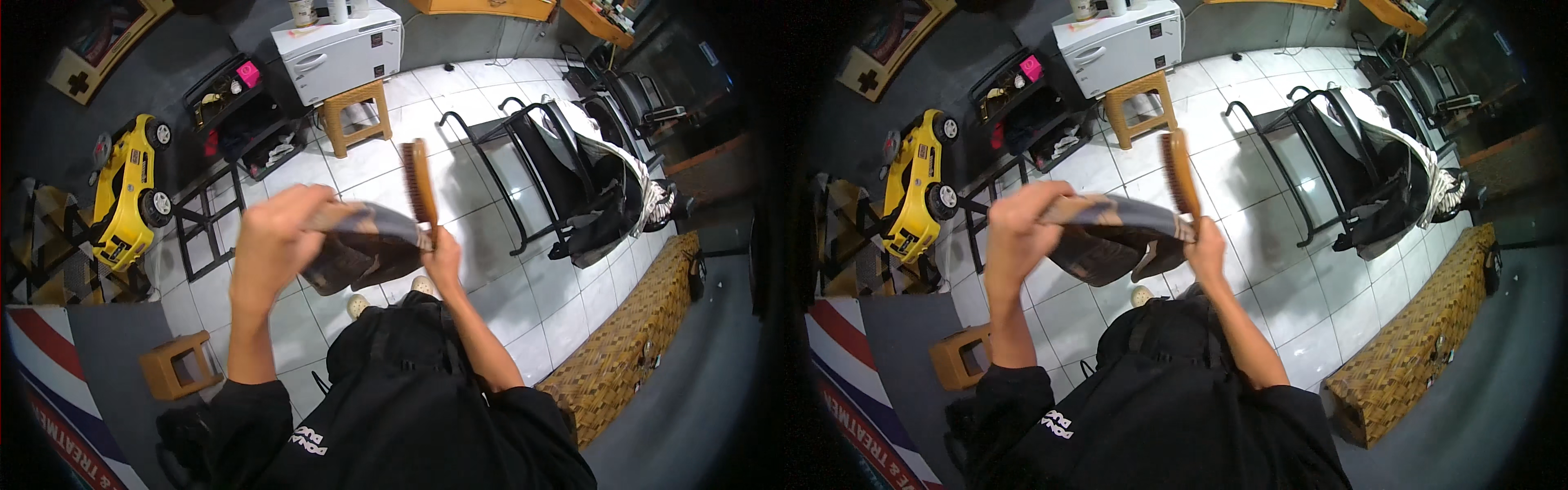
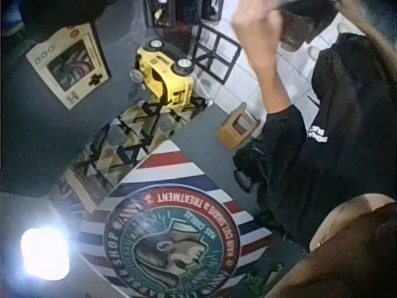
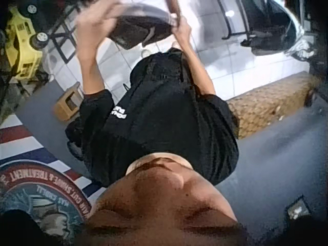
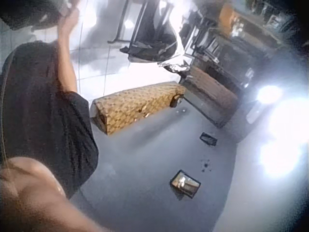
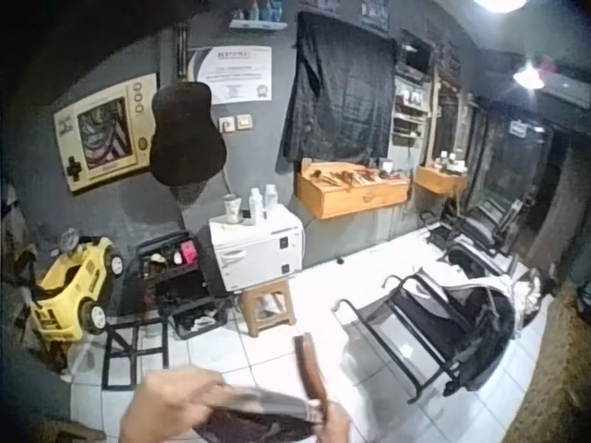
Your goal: The person brushes hair clippings off two capes using a large brush. First, the person holds a brown and yellow patterned cape and brushes its surface; then the person hangs the cape on a wall hook. Next, the person picks up a white and black striped cape from a chair and brushes it before folding it.
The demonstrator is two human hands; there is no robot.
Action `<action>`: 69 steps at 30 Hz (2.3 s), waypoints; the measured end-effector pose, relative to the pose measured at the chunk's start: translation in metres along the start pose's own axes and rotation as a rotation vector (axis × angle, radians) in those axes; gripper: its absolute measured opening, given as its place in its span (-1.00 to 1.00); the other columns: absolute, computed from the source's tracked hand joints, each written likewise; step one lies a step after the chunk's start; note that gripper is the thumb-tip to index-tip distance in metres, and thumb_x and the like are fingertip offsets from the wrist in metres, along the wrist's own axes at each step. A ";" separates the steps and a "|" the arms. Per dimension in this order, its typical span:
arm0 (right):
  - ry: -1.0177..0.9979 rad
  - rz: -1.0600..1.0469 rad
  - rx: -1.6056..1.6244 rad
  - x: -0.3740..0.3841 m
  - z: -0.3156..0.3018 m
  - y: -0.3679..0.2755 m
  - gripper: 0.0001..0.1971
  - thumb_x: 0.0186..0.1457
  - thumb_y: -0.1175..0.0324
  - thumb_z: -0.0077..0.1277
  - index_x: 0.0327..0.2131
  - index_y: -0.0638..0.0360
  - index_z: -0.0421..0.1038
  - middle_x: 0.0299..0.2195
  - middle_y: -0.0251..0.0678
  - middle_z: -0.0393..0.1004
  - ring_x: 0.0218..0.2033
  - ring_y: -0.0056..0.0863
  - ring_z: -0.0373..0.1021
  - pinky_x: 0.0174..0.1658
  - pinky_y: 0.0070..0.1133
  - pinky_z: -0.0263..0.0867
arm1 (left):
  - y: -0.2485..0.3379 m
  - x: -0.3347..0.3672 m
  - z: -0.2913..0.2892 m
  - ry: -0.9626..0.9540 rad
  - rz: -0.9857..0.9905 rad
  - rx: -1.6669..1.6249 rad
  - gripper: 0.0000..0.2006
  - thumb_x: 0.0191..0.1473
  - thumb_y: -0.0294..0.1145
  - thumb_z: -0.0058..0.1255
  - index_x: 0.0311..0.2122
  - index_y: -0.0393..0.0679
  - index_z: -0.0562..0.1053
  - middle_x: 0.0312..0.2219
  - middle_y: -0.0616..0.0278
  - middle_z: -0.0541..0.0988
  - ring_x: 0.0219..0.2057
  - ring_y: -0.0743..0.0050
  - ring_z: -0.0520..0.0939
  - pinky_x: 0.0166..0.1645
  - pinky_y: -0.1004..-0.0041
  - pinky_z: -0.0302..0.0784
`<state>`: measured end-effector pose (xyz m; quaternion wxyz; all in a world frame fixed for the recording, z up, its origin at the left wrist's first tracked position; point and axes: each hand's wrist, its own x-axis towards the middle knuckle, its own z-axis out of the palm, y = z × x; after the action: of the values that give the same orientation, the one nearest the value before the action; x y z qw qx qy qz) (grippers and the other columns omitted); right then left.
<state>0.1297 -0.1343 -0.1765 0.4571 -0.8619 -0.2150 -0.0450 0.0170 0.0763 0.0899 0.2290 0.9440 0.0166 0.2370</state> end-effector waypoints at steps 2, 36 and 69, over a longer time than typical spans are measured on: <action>0.007 0.026 -0.024 0.018 -0.039 -0.012 -0.82 -0.23 0.64 -0.05 -0.43 0.27 0.29 -0.53 -0.05 0.43 -0.47 -0.06 0.39 -0.40 -0.33 0.30 | -0.032 -0.007 -0.012 0.085 -0.027 0.131 -0.71 -0.35 -0.63 0.07 -0.36 -0.24 0.45 -0.47 0.06 0.53 -0.43 0.12 0.57 -0.32 0.43 0.46; 0.537 -0.477 -0.130 0.108 -0.175 -0.076 -0.74 -0.15 0.42 0.17 -0.35 0.26 0.36 -0.40 -0.27 0.40 -0.29 -0.37 0.36 -0.15 -0.51 0.23 | -0.108 -0.005 0.006 0.512 -0.206 -0.113 -0.57 -0.11 -0.76 -0.38 -0.12 -0.26 0.39 -0.23 0.07 0.50 -0.19 0.26 0.53 -0.02 0.43 0.35; -0.854 0.342 -0.541 -0.164 -0.064 0.220 -0.68 -0.18 0.36 0.05 -0.26 0.22 0.48 -0.37 0.09 0.47 -0.26 0.04 0.41 -0.18 -0.24 0.32 | -0.124 -0.281 0.220 -1.058 -0.510 0.038 -0.37 -0.06 -0.64 -0.22 0.19 -0.01 0.13 0.22 0.03 0.03 0.20 0.02 0.14 0.16 -0.08 0.09</action>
<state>0.0801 -0.3475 -0.3539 0.0912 -0.9133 -0.2192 0.3311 -0.1225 0.0542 -0.2609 0.2391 0.9041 0.1307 -0.3291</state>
